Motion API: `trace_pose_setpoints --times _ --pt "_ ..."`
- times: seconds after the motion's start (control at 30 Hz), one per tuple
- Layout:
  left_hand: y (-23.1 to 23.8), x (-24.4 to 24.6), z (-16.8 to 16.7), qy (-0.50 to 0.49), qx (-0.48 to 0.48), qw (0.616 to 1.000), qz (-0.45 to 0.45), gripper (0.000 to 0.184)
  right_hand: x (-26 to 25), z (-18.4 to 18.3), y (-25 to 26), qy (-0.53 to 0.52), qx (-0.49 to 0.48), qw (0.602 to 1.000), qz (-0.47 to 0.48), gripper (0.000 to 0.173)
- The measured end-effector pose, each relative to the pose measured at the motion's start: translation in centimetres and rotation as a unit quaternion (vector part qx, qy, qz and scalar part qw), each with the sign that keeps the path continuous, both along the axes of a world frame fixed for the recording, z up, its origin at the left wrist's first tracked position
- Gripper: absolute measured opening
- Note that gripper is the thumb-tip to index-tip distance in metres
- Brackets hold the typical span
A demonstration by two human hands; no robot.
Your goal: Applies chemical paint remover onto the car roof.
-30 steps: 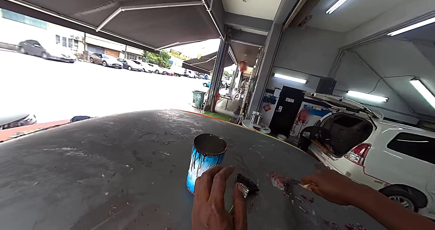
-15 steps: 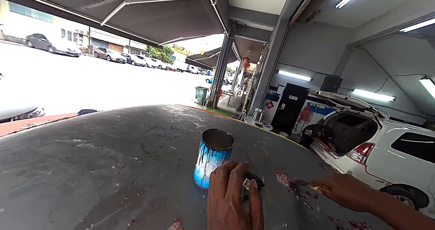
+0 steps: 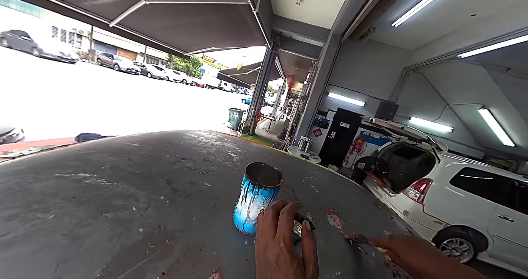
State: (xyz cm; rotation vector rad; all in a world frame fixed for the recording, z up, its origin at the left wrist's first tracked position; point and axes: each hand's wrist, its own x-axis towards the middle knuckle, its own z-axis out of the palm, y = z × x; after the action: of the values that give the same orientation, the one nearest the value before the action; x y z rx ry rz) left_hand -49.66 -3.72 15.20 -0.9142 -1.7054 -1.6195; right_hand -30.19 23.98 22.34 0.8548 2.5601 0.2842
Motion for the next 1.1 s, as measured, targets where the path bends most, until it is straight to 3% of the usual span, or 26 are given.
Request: trace_pose_setpoints --times 0.17,0.37,0.5,0.9,1.1 --pt "0.0 0.2 0.1 -0.007 0.003 1.0 -0.009 0.032 -0.4 0.3 -0.2 0.046 -0.028 0.997 0.062 0.037" --pt "-0.1 0.4 0.0 -0.018 -0.007 1.0 -0.011 0.031 -4.5 2.0 1.4 -0.009 -0.071 0.997 0.035 0.036" --pt "-0.1 0.3 0.1 -0.022 -0.006 1.0 -0.009 0.032 -4.7 4.1 0.6 -0.053 -0.087 0.994 0.043 0.036" --pt "0.1 0.7 0.1 -0.016 -0.018 1.0 -0.019 0.031 -6.1 2.1 1.8 -0.019 -0.066 0.996 0.051 0.034" --pt "-0.1 0.5 0.6 -0.026 -0.009 0.999 -0.02 0.031 -5.7 3.8 0.8 -0.048 -0.071 0.995 0.053 0.035"
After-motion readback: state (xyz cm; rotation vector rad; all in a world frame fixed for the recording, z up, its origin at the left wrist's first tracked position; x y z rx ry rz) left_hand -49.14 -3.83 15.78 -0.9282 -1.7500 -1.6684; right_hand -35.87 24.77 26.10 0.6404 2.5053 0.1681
